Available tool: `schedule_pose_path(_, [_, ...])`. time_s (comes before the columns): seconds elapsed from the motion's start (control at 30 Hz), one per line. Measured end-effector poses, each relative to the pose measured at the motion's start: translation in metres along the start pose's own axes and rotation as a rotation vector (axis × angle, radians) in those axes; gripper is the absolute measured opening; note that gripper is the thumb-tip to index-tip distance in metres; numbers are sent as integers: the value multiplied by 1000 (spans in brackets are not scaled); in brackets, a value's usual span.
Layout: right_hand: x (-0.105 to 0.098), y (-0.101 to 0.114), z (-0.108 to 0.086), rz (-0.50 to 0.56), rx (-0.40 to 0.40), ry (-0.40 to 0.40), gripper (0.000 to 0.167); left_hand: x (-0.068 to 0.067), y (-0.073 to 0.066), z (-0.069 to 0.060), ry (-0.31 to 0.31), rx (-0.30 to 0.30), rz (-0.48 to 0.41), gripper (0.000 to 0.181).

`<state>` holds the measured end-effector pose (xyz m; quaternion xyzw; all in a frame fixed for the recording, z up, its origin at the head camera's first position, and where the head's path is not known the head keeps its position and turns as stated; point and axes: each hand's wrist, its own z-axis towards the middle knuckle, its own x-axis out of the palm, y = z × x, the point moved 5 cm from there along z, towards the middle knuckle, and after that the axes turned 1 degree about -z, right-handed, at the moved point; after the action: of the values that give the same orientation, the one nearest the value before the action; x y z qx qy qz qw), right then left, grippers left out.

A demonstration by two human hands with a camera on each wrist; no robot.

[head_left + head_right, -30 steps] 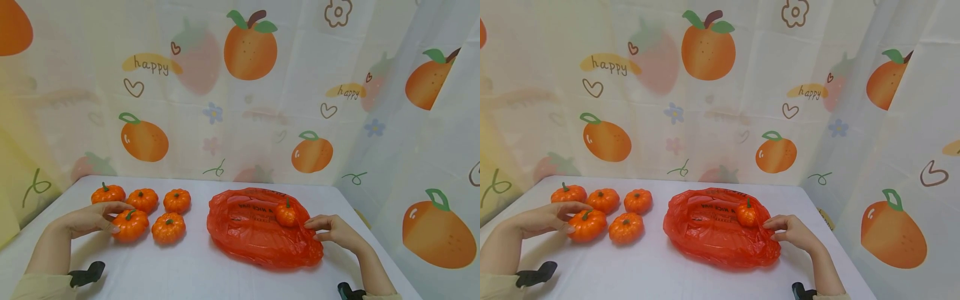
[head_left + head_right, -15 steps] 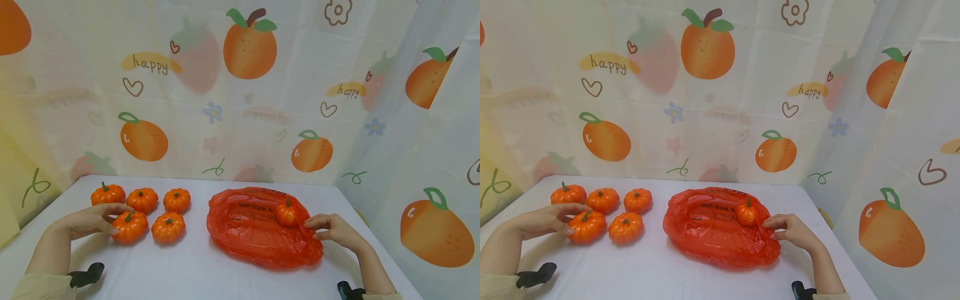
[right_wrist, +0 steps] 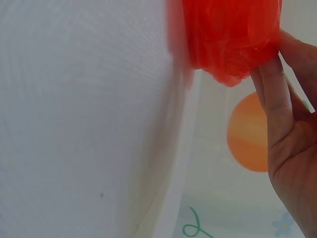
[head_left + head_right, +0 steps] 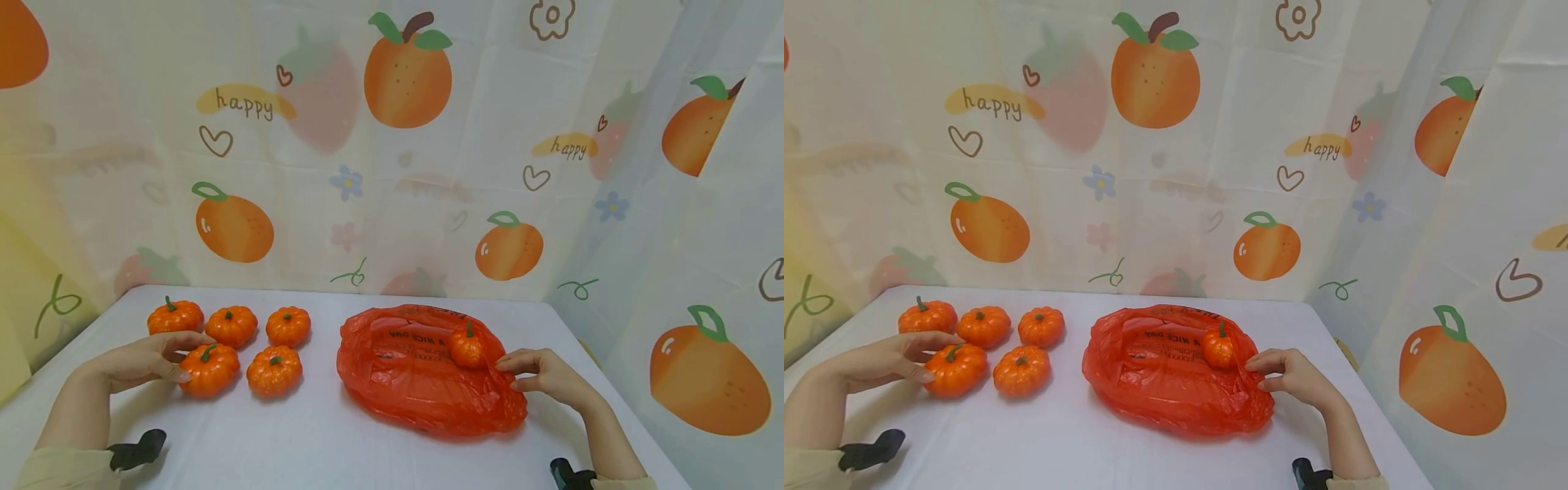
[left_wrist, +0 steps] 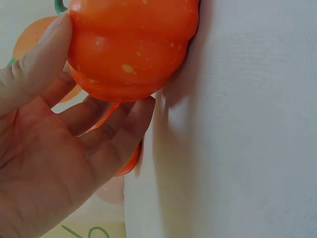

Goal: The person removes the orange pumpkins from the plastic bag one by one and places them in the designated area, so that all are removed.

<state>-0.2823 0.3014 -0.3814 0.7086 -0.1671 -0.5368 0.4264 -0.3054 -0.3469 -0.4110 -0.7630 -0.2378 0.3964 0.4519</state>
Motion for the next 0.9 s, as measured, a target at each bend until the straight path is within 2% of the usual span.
schedule_pose_path(0.3, [0,1,0,1,-1,1,34,2,-5,-2,-8,5,24,59])
schedule_pose_path(0.57, [0,1,0,-7,-12,-3,34,0,-7,-5,-54,7,67,63])
schedule_pose_path(0.9, [0,0,0,-5,-11,-5,34,0,-12,-10,12,120,-9,56])
